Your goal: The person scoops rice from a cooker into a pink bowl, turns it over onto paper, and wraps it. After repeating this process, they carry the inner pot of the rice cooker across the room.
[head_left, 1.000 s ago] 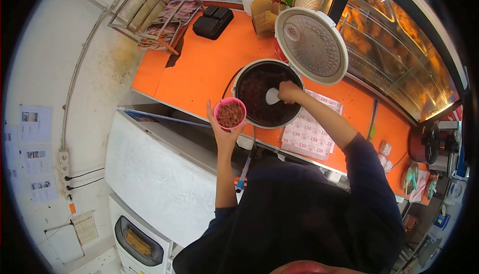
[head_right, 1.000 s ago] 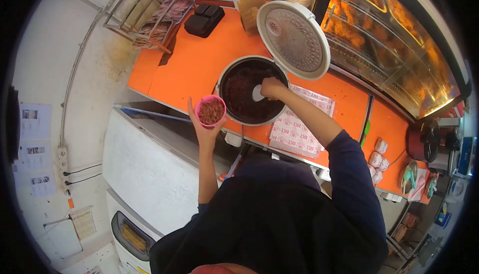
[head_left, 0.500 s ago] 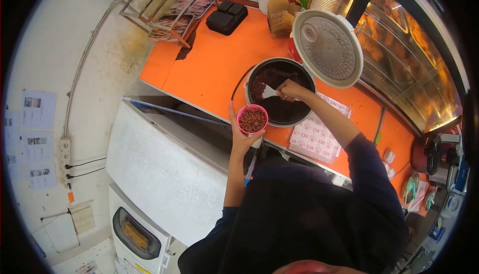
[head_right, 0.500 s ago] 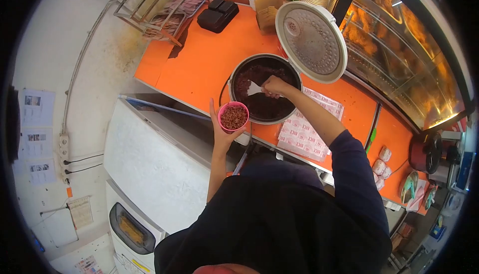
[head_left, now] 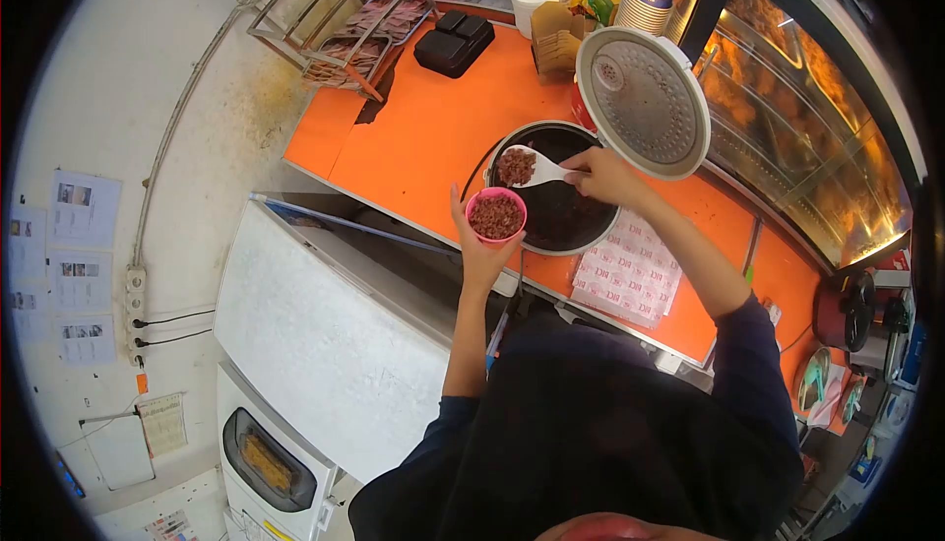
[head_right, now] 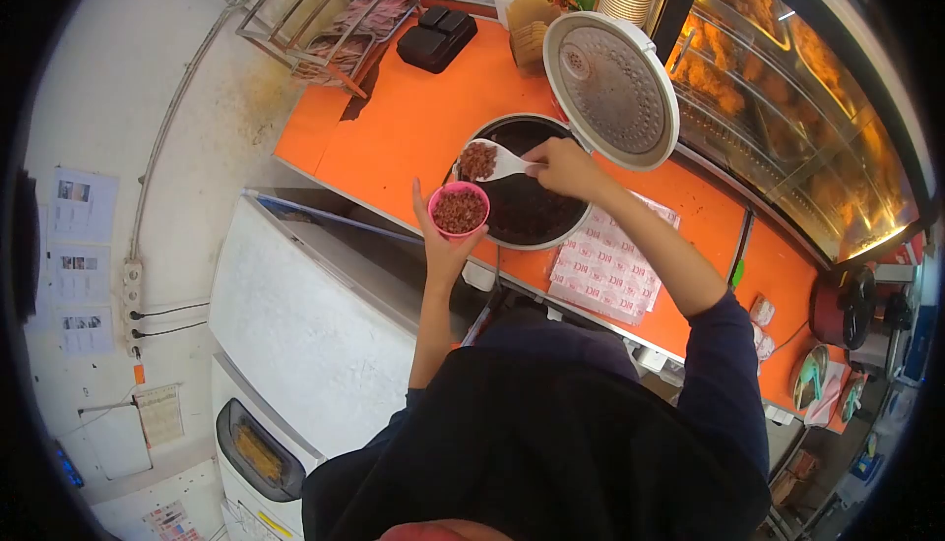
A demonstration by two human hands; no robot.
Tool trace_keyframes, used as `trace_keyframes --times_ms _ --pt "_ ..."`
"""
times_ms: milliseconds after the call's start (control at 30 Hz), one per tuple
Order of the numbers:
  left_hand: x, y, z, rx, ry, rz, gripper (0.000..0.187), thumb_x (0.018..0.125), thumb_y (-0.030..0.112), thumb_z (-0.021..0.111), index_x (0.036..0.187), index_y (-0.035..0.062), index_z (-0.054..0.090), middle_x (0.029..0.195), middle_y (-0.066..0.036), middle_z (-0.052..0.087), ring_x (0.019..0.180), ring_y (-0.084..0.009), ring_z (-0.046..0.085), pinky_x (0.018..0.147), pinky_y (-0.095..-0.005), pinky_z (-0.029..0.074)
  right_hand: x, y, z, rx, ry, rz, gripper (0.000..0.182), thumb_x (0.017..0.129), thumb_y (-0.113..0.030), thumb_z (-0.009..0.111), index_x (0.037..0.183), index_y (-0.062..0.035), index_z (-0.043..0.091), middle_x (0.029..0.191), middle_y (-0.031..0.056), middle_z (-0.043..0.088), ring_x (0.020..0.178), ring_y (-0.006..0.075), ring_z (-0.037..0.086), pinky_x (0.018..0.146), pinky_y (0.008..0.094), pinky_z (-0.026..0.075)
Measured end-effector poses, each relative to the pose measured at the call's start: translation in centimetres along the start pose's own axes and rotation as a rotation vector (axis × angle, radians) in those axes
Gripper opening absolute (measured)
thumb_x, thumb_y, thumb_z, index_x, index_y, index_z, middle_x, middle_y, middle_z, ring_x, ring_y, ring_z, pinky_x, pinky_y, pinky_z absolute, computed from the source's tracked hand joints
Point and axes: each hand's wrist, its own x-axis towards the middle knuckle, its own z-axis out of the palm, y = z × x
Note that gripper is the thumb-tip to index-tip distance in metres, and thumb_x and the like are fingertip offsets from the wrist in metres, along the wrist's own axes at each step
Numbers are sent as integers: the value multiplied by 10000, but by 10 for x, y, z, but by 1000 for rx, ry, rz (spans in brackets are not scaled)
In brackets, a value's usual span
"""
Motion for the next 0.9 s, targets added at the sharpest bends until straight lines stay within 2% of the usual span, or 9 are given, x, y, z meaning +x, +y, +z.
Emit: trace_keyframes --times_ms 33,133,300,467,533,600,733,800,900 --pt "5 2 5 -2 -4 4 1174 627 29 822 1488 109 26 1289 -153 414 1184 -262 478 1008 -386 411 -12 -10 5 -311 213 -310 316 809 -68 581 1112 -31 663 617 37 546 532 162 547 492 271 437" --pt "22 16 25 -17 -12 41 1164 627 49 833 1485 99 48 1273 -158 435 1180 -265 481 1000 -374 415 -55 -51 33 -765 345 -144 514 786 -72 568 1296 -30 526 756 81 560 711 227 604 593 324 496" --pt "31 20 45 -99 -14 15 1140 619 83 843 1474 27 91 1265 -151 434 1153 -261 486 988 -361 403 -87 -57 60 -935 413 -224 620 756 -71 544 1356 19 411 925 143 531 862 278 564 642 370 525" --pt "21 9 33 -66 53 35 1105 624 39 828 1474 60 122 1311 -142 414 1195 -252 470 1011 -369 404 -56 -49 13 -467 469 11 443 727 -73 594 1164 -6 598 817 162 635 766 295 649 645 419 530" --pt "14 9 19 -102 95 27 1096 636 -33 797 1480 98 111 1298 -131 429 1199 -248 473 1021 -383 411 -31 -18 10 -650 314 153 284 718 -120 613 975 -23 684 810 161 672 771 304 679 668 420 540" --pt "9 11 6 -138 109 -11 1101 636 -38 794 1483 108 106 1302 -131 427 1199 -248 474 1018 -384 414 -2 1 13 -766 25 276 236 709 -175 628 877 -29 708 916 164 684 834 316 682 709 405 547" --pt "0 1 -11 -219 153 -84 1122 631 -70 781 1490 152 94 1307 -136 421 1190 -254 482 1013 -388 421 33 26 27 -804 -143 328 254 691 -187 621 866 -22 704 907 152 699 815 293 692 719 392 546" --pt "-4 -8 -15 -308 167 -133 1126 629 -78 778 1490 162 94 1305 -138 423 1185 -255 486 1011 -388 424 44 31 24 -576 -315 385 229 671 -171 595 766 9 700 727 169 687 664 278 688 651 395 552" --pt "-4 -14 -18 -328 132 -161 1132 630 -62 789 1489 159 87 1317 -137 405 1209 -254 466 1012 -392 424 47 43 53 -534 -300 324 219 679 -172 574 713 10 692 697 160 683 615 263 681 638 383 548"
